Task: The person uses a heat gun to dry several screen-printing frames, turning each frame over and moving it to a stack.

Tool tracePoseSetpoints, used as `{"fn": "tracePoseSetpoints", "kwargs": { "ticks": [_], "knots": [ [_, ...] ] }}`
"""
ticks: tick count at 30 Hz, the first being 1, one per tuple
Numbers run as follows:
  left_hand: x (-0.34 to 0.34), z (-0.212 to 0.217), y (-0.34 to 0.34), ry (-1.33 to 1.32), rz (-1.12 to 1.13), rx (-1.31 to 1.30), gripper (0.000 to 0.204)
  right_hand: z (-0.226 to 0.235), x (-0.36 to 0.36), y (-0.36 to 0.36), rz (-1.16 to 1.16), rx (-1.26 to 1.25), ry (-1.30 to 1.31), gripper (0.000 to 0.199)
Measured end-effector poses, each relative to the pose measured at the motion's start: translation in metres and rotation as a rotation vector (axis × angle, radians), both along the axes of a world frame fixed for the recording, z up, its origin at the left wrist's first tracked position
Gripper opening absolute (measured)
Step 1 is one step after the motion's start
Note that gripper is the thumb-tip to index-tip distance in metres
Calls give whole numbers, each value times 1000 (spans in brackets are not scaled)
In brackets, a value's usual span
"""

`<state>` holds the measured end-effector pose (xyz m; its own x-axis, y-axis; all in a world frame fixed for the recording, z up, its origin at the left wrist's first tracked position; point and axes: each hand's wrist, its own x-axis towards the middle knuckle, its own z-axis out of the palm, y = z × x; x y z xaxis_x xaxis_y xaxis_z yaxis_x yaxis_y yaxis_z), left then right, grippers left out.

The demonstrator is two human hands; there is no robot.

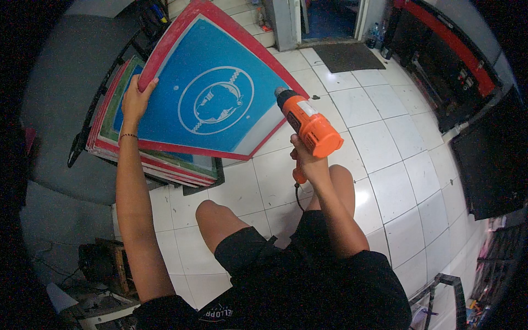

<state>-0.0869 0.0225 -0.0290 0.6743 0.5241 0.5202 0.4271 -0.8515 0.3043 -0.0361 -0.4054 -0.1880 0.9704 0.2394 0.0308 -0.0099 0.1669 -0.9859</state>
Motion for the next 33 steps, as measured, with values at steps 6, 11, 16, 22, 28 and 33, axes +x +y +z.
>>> {"fn": "tracePoseSetpoints", "kwargs": {
  "ticks": [6,11,16,22,28,33],
  "knots": [
    [0,1,-2,-9,-14,-8,71,-9,2,0,-2,-26,-10,22],
    [0,1,-3,-15,-1,-1,70,-10,0,1,-4,-38,-7,23],
    [2,1,-1,-1,-17,-9,70,-10,-1,1,2,-48,-31,24],
    [2,-2,4,-24,-14,8,72,-14,-1,0,4,-47,-4,24],
    [3,-1,3,-2,-1,-28,74,-17,-3,-1,-6,-52,0,22],
    [2,-1,5,-6,3,-11,73,-24,-3,0,-13,-48,9,22]
  ]
}}
